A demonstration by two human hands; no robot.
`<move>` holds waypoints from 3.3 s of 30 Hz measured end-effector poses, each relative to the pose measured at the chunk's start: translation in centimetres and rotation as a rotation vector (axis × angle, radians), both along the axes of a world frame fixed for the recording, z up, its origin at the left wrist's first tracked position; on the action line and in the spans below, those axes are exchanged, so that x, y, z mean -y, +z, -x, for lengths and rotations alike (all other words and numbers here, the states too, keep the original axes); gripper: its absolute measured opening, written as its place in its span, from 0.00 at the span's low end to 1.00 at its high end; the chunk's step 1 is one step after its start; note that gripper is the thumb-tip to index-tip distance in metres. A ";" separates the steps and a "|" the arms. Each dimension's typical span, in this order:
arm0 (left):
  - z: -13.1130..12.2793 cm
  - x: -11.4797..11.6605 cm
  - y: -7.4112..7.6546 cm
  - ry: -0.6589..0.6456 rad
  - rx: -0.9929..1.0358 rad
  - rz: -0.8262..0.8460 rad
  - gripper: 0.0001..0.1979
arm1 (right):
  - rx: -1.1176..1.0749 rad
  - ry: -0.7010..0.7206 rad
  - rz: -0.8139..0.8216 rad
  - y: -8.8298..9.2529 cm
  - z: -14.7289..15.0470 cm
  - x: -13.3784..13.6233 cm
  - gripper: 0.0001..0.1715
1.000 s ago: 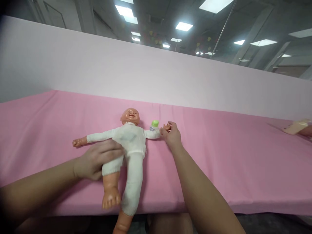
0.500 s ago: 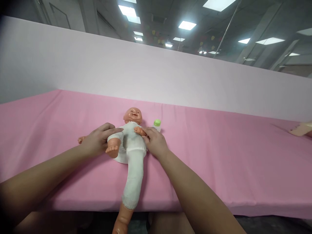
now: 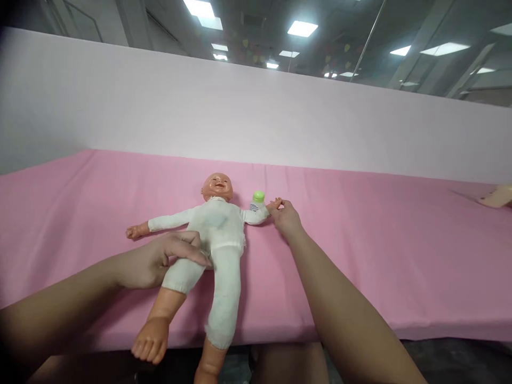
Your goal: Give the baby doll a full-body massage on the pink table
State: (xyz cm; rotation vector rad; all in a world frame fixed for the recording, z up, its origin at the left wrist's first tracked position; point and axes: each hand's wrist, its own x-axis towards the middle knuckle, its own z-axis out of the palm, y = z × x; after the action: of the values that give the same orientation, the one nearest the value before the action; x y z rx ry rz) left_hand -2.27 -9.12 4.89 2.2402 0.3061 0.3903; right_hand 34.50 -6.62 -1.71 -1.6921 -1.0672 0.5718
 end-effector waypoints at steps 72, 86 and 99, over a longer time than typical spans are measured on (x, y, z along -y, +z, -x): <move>0.4 -4.9 -2.6 0.616 0.226 0.142 0.14 | 0.583 0.299 -0.339 1.0 6.4 1.5 0.24; 0.7 -0.4 0.7 -0.008 -0.139 0.046 0.14 | 0.176 -0.055 0.024 -1.6 -2.5 -0.9 0.37; 2.6 0.6 4.4 0.060 -0.150 -0.120 0.07 | 0.497 -0.047 -0.082 -1.8 -1.6 -0.5 0.33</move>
State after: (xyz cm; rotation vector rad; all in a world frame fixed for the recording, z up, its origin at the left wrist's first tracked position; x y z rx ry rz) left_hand -4.88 -9.69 9.31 2.3872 0.4393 0.2786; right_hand 36.08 -6.17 -3.53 -1.8269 -1.3719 0.0683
